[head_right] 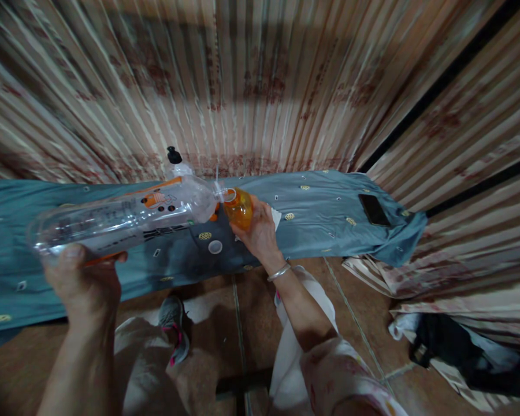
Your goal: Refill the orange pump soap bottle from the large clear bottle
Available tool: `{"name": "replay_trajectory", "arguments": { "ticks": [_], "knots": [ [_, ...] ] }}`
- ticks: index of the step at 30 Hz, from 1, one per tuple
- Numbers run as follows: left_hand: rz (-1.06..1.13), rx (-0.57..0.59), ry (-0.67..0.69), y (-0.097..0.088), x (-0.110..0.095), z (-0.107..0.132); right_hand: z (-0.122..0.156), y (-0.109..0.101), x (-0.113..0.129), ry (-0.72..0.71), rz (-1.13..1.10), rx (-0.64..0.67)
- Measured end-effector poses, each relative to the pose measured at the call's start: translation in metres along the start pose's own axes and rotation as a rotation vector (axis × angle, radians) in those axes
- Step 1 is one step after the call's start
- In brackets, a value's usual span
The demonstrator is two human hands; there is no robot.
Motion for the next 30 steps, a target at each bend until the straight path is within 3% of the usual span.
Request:
{"name": "replay_trajectory", "arguments": {
  "ticks": [30],
  "knots": [
    [0.036, 0.023, 0.039, -0.0033, 0.0026, -0.0016, -0.0004, -0.0009, 0.0015, -0.011, 0.004, -0.005]
  ]
}}
Point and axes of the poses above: each hand's wrist, its own z-axis away from the middle knuckle, its own y-axis out of the palm, x = y × z, the point moved 4 cm from there along -z, towards the middle knuckle, and after that the axes turned 2 degrees about x, right-handed, at the moved point
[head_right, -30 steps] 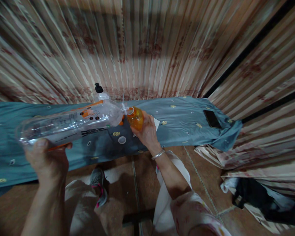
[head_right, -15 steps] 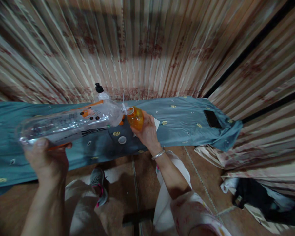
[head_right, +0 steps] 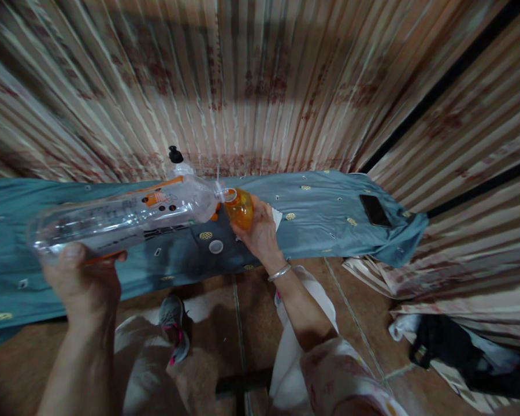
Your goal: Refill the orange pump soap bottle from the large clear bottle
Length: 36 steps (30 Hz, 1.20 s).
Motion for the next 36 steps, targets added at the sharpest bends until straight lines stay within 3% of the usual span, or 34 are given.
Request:
{"name": "replay_trajectory", "arguments": {
  "ticks": [36],
  "knots": [
    [0.001, -0.024, -0.01, 0.0, 0.0013, -0.0009, 0.001, 0.0021, -0.0027, 0.017, -0.006, 0.026]
  ]
}}
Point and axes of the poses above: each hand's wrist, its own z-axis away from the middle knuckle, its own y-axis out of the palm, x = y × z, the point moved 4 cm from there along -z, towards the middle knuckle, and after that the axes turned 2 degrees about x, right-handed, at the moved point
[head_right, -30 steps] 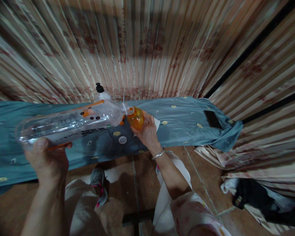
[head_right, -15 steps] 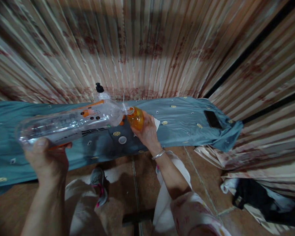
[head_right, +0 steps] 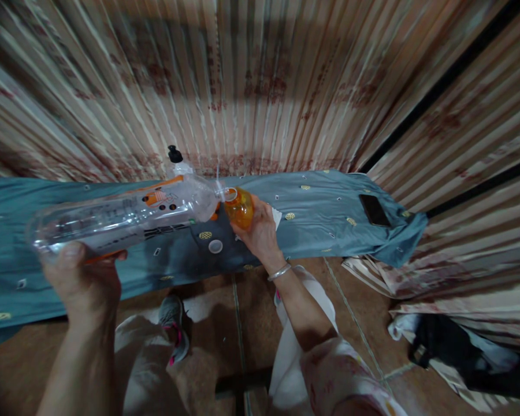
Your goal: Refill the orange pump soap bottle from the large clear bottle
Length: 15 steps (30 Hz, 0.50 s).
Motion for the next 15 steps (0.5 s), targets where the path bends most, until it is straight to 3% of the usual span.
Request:
{"name": "replay_trajectory", "arguments": {
  "ticks": [15],
  "knots": [
    [0.024, 0.002, -0.006, 0.0026, -0.0001, -0.0002, -0.0003, -0.0035, 0.0045, -0.012, 0.015, -0.045]
  ]
}}
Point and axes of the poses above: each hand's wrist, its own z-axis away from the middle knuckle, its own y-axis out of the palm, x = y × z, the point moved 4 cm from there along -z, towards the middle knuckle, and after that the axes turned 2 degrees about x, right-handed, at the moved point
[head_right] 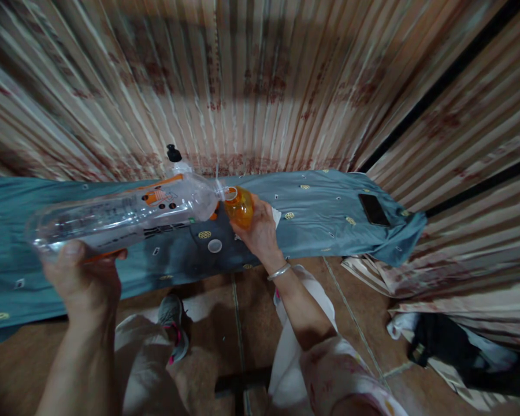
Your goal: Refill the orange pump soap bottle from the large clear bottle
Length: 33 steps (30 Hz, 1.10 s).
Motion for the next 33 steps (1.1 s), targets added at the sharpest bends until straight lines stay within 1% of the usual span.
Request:
{"name": "replay_trajectory", "arguments": {
  "ticks": [7, 12, 17, 22, 29, 33],
  "knots": [
    [-0.009, 0.015, 0.001, 0.0024, -0.0036, 0.0012, 0.0008, 0.0023, -0.003, 0.004, -0.008, 0.024],
    [-0.021, 0.016, 0.015, 0.0015, -0.0017, 0.0003, 0.0009, 0.0033, -0.0041, 0.014, -0.002, 0.036],
    [-0.001, -0.005, 0.003, -0.0029, 0.0026, 0.0008, 0.0025, 0.0034, -0.0046, -0.001, -0.014, 0.01],
    [0.013, 0.004, 0.002, -0.005, 0.0035, 0.0028, 0.0042, 0.0045, -0.0058, 0.006, -0.025, 0.002],
    [-0.032, 0.013, 0.008, -0.0025, 0.0006, 0.0026, 0.0035, 0.0046, -0.0057, -0.004, -0.026, -0.003],
    [-0.03, -0.003, -0.003, -0.0023, 0.0001, 0.0026, 0.0028, 0.0031, -0.0046, 0.006, -0.029, 0.008]
  ]
}}
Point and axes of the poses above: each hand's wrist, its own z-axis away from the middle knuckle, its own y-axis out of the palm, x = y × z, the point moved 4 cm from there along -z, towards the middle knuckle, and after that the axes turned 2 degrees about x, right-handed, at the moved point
